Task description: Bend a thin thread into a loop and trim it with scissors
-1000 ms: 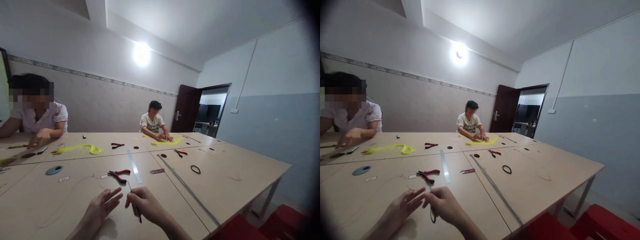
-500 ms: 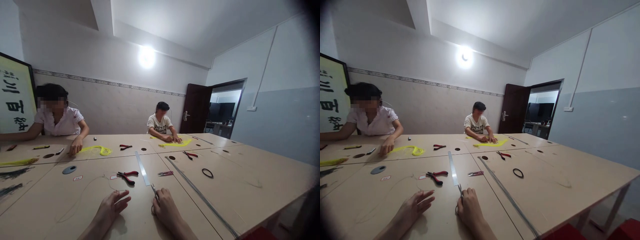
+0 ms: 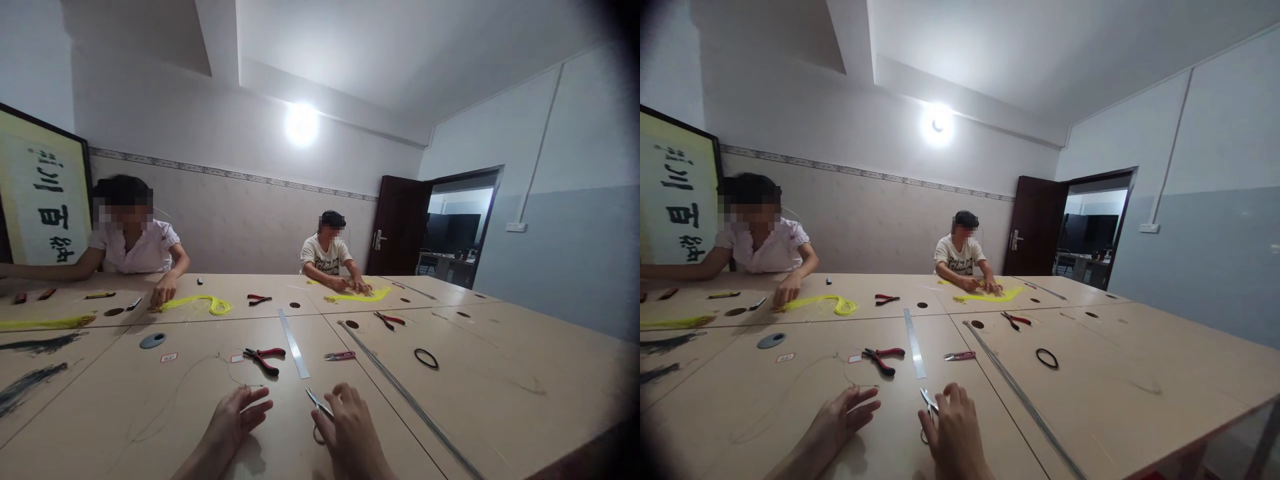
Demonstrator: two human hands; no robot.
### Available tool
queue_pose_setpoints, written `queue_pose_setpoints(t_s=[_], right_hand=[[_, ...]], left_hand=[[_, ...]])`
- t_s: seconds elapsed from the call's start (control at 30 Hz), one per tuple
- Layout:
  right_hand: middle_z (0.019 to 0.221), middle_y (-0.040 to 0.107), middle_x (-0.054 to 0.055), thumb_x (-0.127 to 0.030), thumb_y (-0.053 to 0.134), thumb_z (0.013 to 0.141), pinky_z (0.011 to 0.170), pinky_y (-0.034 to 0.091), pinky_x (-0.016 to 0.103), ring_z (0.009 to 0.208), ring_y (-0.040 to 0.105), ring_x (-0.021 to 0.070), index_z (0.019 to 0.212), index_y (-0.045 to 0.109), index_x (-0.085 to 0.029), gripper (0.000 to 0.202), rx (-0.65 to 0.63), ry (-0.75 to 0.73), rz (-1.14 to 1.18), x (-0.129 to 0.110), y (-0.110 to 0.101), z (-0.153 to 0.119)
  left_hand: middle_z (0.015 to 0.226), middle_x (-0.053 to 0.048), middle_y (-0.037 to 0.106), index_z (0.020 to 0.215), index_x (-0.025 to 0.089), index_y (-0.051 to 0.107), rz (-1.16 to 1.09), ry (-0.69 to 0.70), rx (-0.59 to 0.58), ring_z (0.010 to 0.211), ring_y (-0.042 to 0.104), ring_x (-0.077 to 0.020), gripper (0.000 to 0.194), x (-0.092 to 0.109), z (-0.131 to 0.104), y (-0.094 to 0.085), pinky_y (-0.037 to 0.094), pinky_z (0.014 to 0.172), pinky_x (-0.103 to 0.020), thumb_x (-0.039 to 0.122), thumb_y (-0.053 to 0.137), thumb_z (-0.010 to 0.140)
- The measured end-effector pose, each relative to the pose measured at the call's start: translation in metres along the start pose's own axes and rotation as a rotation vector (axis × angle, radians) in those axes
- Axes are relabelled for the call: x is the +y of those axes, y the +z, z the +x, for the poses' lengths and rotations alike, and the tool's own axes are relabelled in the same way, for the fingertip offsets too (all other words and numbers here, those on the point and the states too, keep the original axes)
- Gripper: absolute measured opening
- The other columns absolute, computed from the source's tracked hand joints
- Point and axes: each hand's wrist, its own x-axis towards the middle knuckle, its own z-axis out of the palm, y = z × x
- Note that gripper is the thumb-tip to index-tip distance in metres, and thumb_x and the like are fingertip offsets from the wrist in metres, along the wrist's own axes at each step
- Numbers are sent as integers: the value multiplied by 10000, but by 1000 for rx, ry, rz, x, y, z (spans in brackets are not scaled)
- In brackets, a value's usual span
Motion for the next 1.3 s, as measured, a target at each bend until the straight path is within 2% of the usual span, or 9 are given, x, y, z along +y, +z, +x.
queue_pose_setpoints(t_s=[0.1,0.23,0.53,0.7,0.9,1.13,1.23,1.3], right_hand=[[1033,640,58,-313,558,930,823,510,402,931,619,194,1001,626,-150,191,-74,33,-42,-5,-5,-8],[1010,652,52,-277,570,926,831,512,401,948,624,196,979,634,-145,156,-162,62,-69,-8,-7,-8],[1112,623,68,-295,603,904,840,513,412,1004,607,216,1049,617,-149,207,-298,102,-95,-1,-28,6],[1087,632,63,-327,600,906,825,518,403,956,623,203,1048,616,-152,226,-387,90,-114,3,-34,11],[1167,599,76,-326,605,901,851,508,427,1015,601,224,1111,596,-160,268,-454,62,-158,2,-41,22],[1049,645,56,-326,610,901,793,533,387,917,637,195,1035,623,-152,220,-671,7,-172,-1,-44,46],[1026,649,50,-320,611,901,775,539,377,891,642,189,1025,625,-148,213,-668,-25,-131,1,-40,51],[993,653,42,-319,605,906,733,547,352,841,648,175,1021,624,-146,209,-600,-37,-74,2,-36,49]], left_hand=[[1018,-60,671,978,129,622,9,5,-1,868,655,-182,174,-1,0,0,537,783,-380,278,578,898],[1005,-58,673,1000,133,619,16,13,7,858,657,-182,188,-2,-2,0,538,781,-382,287,574,901],[1035,-63,659,1063,137,599,34,10,21,857,655,-182,215,0,-2,0,551,750,-371,276,574,901],[1033,-63,653,1075,139,592,40,-9,27,848,653,-179,216,2,-5,3,554,734,-361,270,570,904],[1021,-59,655,1068,139,593,43,-17,33,832,654,-173,205,2,-5,2,556,721,-352,260,570,904],[1014,-58,653,1071,135,588,47,-32,57,820,655,-170,208,5,-7,5,559,701,-340,260,565,907],[1009,-58,656,1061,133,592,46,-34,52,823,656,-171,200,5,-8,4,560,705,-342,257,567,906],[1004,-57,659,1054,132,594,51,-32,52,822,657,-170,195,4,-7,4,560,706,-342,257,569,905]])
